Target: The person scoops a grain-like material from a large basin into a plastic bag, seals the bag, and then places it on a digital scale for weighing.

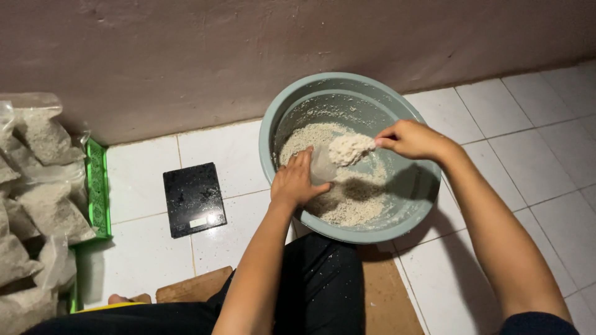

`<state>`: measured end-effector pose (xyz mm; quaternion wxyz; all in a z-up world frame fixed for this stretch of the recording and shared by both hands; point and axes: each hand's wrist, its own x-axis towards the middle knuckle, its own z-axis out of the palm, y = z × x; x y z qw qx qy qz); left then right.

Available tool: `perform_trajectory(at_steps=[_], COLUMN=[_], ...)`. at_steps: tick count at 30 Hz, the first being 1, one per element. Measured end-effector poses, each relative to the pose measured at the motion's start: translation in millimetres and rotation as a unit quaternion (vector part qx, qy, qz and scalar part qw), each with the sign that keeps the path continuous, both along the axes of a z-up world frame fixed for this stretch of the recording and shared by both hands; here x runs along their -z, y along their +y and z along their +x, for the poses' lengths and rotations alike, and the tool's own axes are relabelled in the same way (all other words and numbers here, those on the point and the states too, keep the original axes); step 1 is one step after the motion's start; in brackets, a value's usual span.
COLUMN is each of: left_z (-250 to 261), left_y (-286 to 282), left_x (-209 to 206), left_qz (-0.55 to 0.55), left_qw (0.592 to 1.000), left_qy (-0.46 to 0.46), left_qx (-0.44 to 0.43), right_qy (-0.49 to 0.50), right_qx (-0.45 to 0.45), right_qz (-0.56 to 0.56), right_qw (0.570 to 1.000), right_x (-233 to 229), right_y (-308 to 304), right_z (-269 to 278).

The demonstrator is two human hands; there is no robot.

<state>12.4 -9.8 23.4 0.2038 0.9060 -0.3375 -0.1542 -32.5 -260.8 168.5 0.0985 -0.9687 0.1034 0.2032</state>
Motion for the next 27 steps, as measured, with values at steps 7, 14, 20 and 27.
perform_trajectory(at_steps=[7, 14, 20, 27], left_z=[4, 6, 6, 5], left_y=[-3, -5, -3, -2], left_x=[16, 21, 23, 28], left_qz=[-0.002, -0.021, -0.064, -0.096], left_qw=[1.000, 1.000, 0.997, 0.994], left_qy=[-0.006, -0.008, -0.025, -0.045], left_qx=[-0.002, -0.012, -0.023, -0.027], right_qy=[0.052, -0.022, -0.271, -0.076], right_qx=[-0.050, -0.143, -0.183, -0.021], right_qz=[-0.069, -0.252, -0.363, -0.330], right_qw=[0.995, 0.957, 0.873, 0.941], right_x=[-5, 115, 51, 24], right_y=[54, 58, 138, 23], right_z=[20, 42, -17, -25])
